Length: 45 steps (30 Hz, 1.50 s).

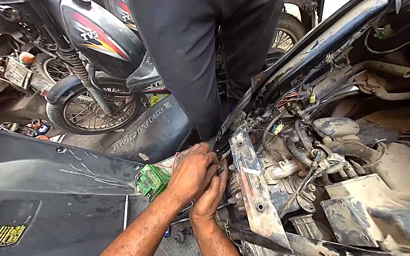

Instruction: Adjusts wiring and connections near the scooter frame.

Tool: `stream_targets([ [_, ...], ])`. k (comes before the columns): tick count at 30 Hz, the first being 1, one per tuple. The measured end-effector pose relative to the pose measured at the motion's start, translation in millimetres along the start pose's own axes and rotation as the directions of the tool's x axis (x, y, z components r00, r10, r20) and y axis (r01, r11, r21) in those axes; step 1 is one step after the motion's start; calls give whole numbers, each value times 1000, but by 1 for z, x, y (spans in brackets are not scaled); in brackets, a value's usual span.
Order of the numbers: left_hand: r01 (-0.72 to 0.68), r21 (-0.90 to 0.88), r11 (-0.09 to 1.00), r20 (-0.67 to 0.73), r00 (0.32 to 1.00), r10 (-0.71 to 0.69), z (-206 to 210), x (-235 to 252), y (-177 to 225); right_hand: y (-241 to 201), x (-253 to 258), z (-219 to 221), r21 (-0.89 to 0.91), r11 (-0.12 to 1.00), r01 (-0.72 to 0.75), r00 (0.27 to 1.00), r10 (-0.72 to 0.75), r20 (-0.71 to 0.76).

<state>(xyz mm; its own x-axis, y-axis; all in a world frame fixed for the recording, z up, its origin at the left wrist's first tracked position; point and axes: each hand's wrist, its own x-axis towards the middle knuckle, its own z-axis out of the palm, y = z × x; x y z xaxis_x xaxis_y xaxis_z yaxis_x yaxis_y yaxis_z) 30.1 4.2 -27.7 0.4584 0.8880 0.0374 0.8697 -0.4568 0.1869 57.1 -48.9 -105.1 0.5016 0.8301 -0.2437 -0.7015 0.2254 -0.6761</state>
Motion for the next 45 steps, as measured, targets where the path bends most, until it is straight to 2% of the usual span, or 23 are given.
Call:
stream_targets([
  [2, -37, -16, 999, 34, 999, 37, -1, -3, 2, 4, 0, -4, 6, 1000, 23, 1000, -23, -10],
  [5, 3, -117, 993, 156, 988, 16, -10, 0, -3, 3, 3, -5, 45, 998, -51, 998, 53, -42],
  [7, 111, -200, 974, 167, 983, -78, -15, 5, -8, 1, 6, -2, 25, 993, -111, 992, 112, -50],
  [10, 331, -373, 867, 54, 940, -336, -8, 13, -10, -7, 12, 9, 22, 990, -137, 987, 139, -86],
  [12, 331, -421, 845, 37, 937, -348, -4, 19, -8, -9, 14, 12, 17, 993, -115, 989, 116, -95],
  [16, 118, -285, 951, 0, 992, -123, 7, 25, -8, -4, 14, 8, -40, 999, 5, 999, -7, -51],
  [19, 33, -158, 987, -42, 998, -41, 9, 25, -10, -1, 15, 6, -70, 997, 39, 999, -42, -31],
  [26, 142, 0, 990, -132, 981, -141, 5, 26, 9, 6, 17, 3, -129, 987, 91, 996, -88, 27],
  [27, 153, -14, 988, -121, 981, -153, 5, 27, 10, 5, 16, 2, -140, 987, 83, 996, -80, 28],
  [29, 177, -163, 971, -92, 977, -194, 7, 30, 2, 3, 17, 3, -153, 988, 30, 1000, -30, 1],
  [33, 333, -496, 802, 91, 938, -334, 4, 36, -7, -1, 19, 5, -102, 994, -47, 998, 43, -34],
  [35, 371, -530, 762, 86, 918, -387, 9, 43, -18, 0, 18, 3, -67, 997, -39, 998, 36, -46],
  [37, 388, -493, 779, 46, 905, -422, 16, 51, -40, -1, 17, 2, -58, 998, -30, 998, 27, -52],
  [40, 292, -490, 822, 25, 947, -322, 20, 50, -46, 2, 20, 3, -88, 996, -28, 999, 24, -42],
  [43, 135, -348, 928, 10, 990, -140, 11, 40, -31, 5, 18, 4, -95, 995, -30, 998, 24, -63],
  [45, 79, -320, 944, 27, 997, -74, 6, 38, -29, 3, 20, 7, -91, 995, -37, 994, 27, -106],
])
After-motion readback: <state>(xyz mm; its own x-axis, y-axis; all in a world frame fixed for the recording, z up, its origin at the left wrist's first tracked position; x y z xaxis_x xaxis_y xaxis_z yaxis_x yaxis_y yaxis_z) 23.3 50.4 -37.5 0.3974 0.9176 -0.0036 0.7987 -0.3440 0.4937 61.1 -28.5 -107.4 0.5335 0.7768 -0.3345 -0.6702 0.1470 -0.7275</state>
